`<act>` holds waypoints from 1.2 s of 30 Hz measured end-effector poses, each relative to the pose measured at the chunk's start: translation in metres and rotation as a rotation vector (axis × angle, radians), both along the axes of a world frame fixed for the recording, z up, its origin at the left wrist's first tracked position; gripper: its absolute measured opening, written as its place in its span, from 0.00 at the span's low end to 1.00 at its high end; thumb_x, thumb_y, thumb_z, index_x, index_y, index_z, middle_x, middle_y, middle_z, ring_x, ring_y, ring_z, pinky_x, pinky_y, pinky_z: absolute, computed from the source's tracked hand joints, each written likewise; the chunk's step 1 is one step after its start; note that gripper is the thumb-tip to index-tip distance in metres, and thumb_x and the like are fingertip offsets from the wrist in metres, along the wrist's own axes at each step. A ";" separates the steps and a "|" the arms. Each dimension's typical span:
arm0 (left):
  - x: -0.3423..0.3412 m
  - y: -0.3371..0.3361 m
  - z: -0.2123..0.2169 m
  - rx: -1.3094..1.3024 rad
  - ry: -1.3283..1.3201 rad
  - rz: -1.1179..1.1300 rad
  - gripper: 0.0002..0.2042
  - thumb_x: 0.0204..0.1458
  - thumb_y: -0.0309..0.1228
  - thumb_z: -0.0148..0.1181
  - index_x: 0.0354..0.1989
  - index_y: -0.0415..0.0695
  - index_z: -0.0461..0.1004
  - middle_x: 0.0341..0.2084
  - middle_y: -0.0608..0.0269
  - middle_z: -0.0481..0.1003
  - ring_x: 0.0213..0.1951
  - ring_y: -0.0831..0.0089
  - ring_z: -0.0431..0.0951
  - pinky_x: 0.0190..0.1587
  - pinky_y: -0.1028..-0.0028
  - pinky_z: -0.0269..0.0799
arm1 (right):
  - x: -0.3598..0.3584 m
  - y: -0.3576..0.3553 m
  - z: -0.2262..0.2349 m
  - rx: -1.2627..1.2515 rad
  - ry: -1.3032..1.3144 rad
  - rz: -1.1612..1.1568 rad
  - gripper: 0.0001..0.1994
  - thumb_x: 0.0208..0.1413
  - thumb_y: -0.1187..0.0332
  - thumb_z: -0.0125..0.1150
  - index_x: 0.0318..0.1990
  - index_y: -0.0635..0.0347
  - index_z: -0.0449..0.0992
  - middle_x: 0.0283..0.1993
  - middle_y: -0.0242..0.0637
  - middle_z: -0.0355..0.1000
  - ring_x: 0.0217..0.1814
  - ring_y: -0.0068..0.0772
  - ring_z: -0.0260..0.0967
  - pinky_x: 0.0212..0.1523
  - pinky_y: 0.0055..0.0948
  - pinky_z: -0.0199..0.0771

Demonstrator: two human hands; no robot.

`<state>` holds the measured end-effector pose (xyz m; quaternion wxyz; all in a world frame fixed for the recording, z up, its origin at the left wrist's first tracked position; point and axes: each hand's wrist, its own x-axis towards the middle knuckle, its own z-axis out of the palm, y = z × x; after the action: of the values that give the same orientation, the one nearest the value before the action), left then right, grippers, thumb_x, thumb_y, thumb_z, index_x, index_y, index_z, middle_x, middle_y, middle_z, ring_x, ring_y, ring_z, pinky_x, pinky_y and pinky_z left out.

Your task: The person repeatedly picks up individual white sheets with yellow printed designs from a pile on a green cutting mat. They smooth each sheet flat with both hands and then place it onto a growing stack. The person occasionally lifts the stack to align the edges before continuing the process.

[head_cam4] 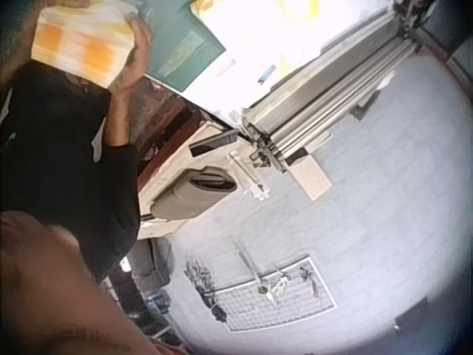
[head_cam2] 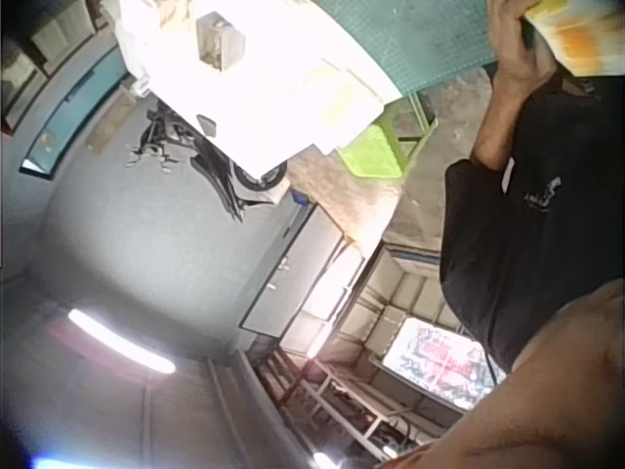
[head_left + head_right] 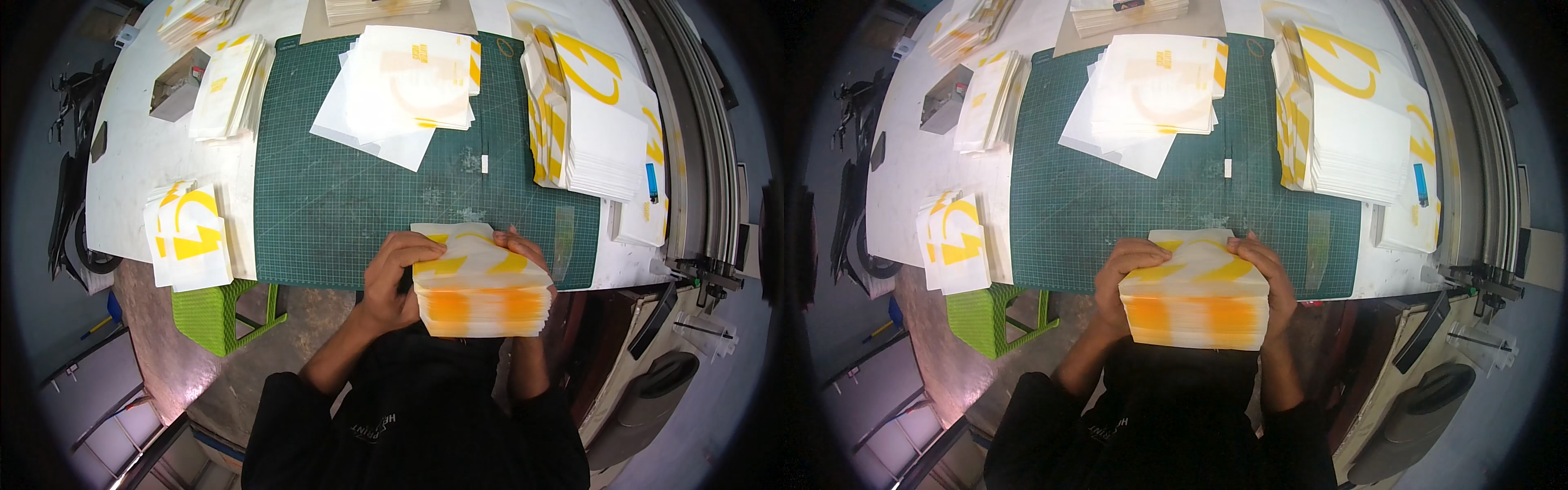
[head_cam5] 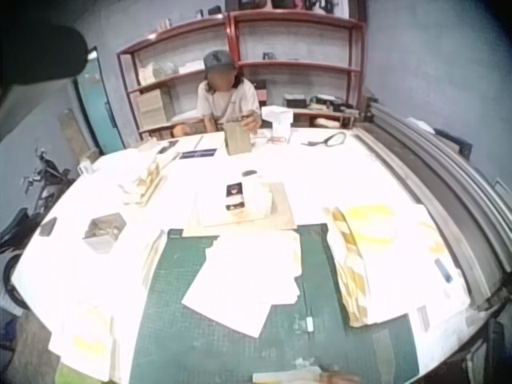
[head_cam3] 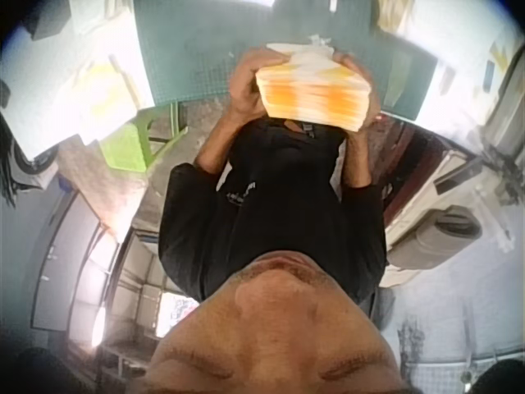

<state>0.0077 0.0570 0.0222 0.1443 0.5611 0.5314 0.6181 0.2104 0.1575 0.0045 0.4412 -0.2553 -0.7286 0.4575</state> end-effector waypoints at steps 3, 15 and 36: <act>-0.002 -0.001 0.005 0.064 0.053 -0.003 0.13 0.45 0.17 0.68 0.40 0.37 0.78 0.42 0.54 0.82 0.46 0.60 0.81 0.46 0.65 0.77 | -0.001 0.004 0.008 -0.038 0.070 0.057 0.17 0.59 0.72 0.66 0.55 0.67 0.76 0.56 0.52 0.78 0.63 0.52 0.74 0.71 0.57 0.63; -0.038 -0.018 0.045 0.324 0.887 -0.068 0.08 0.54 0.30 0.68 0.39 0.53 0.75 0.44 0.70 0.83 0.48 0.67 0.81 0.58 0.58 0.67 | -0.010 0.011 0.043 -1.193 0.621 0.299 0.25 0.74 0.55 0.47 0.67 0.68 0.67 0.67 0.61 0.67 0.68 0.54 0.69 0.66 0.44 0.73; -0.009 -0.041 -0.017 0.019 1.011 -0.037 0.13 0.53 0.29 0.67 0.47 0.50 0.79 0.49 0.64 0.81 0.47 0.69 0.81 0.53 0.60 0.68 | -0.013 -0.075 0.033 -1.192 0.586 -0.183 0.21 0.67 0.67 0.61 0.63 0.68 0.69 0.59 0.43 0.74 0.59 0.37 0.75 0.59 0.36 0.77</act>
<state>-0.0018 0.0159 0.0055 -0.1253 0.8008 0.5192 0.2712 0.1978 0.0820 0.0377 0.4416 -0.3812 -0.1768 0.7927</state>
